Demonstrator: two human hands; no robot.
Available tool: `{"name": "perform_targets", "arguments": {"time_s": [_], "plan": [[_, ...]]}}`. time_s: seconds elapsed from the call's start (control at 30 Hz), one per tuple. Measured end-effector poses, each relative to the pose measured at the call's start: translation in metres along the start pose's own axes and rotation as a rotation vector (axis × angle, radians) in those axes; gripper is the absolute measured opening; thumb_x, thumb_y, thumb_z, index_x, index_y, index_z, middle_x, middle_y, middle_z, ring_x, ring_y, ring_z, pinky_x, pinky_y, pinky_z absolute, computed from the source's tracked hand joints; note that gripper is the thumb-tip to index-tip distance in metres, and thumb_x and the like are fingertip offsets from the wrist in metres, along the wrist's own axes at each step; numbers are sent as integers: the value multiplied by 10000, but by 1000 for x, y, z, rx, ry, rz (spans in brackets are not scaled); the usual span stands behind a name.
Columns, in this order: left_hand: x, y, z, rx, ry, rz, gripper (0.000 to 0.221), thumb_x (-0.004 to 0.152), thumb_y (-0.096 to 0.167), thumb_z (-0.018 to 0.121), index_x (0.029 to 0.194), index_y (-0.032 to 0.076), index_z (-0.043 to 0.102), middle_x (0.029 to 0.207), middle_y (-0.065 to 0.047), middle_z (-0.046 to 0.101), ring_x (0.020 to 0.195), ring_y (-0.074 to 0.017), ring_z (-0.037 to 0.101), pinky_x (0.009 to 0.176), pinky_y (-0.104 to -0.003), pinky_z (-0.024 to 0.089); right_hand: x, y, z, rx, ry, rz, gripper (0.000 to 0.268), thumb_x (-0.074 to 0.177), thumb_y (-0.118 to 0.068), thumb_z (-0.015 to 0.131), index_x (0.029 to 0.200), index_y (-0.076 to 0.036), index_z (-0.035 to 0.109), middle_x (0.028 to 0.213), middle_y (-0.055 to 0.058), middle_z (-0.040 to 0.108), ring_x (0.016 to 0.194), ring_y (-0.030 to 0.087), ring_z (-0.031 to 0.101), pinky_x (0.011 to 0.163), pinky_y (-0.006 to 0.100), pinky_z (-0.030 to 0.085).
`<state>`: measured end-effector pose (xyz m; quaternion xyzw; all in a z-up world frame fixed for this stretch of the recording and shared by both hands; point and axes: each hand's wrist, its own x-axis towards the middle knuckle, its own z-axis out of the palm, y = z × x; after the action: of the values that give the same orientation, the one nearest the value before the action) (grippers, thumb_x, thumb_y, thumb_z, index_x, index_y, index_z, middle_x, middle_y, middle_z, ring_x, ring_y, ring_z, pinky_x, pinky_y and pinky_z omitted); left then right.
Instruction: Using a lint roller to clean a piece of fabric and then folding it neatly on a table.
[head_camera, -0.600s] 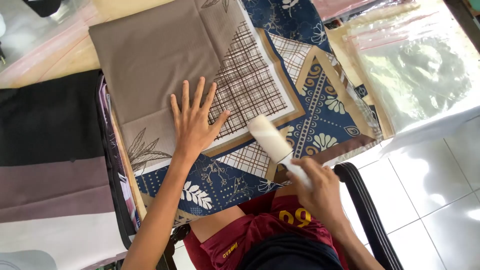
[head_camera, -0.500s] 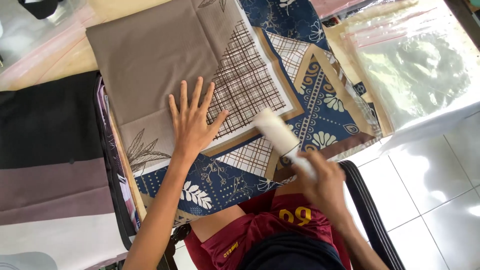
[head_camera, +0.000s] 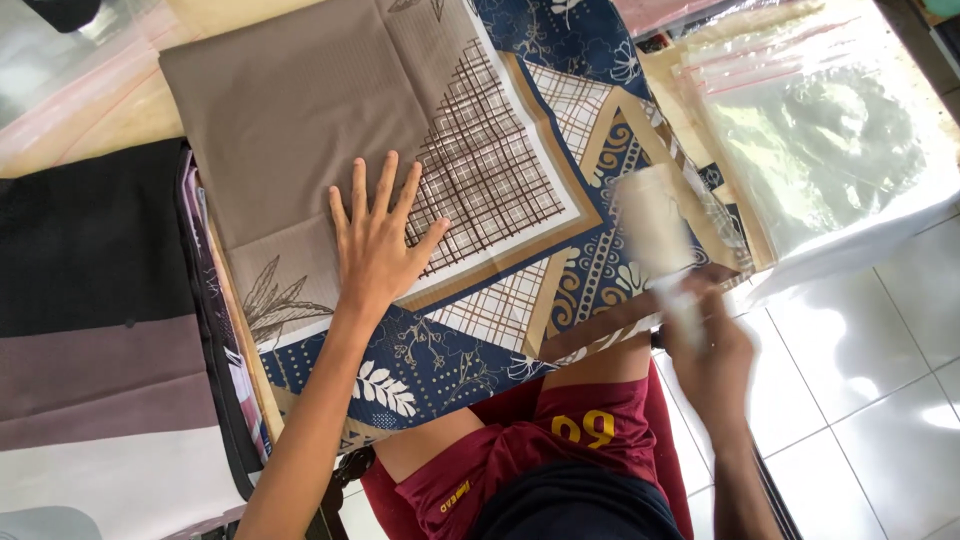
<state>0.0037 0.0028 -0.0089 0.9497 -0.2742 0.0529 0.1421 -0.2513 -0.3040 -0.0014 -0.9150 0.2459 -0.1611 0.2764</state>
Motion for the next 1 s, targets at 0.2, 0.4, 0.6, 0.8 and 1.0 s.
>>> {"name": "perform_targets", "arguments": {"time_s": [0.2,0.4,0.6,0.8,1.0], "plan": [[0,1,-1,-3,14,5,760,1024,678,400,1644,249,312,1718,-55,222,1576,-389,126,1225,-678,74,-52,-57,19,172,-432,-34,271,894,-204,690,1159,-154,667,1176,145,754,704,205,765,502,333,627],[-1,0,-1,-10,23,13,756,1029,677,393,1645,246,316,1717,-60,229,1577,-389,124,1226,-676,67,-4,4,8,75,-184,154,306,933,-173,709,1233,-172,648,955,94,752,807,242,714,710,407,535],[-1,1,-4,-22,-1,9,769,1025,691,367,1648,246,299,1719,-61,218,1575,-395,113,1227,-671,52,27,15,-30,-68,22,149,255,1072,-202,649,1261,-36,606,743,87,491,588,189,416,512,374,319],[0,6,-11,-65,-3,-3,741,1009,608,517,1602,168,463,1674,-169,347,1536,-480,219,1153,-749,93,-22,-12,-10,40,-8,103,292,898,-132,785,1133,-44,635,760,216,677,754,509,665,729,546,514],[-1,0,-4,-15,2,16,763,1028,686,367,1649,246,304,1716,-73,238,1575,-395,122,1223,-670,59,-32,-42,0,148,-361,202,302,892,-115,699,1187,-126,634,1208,162,748,892,248,786,651,391,680]]}}
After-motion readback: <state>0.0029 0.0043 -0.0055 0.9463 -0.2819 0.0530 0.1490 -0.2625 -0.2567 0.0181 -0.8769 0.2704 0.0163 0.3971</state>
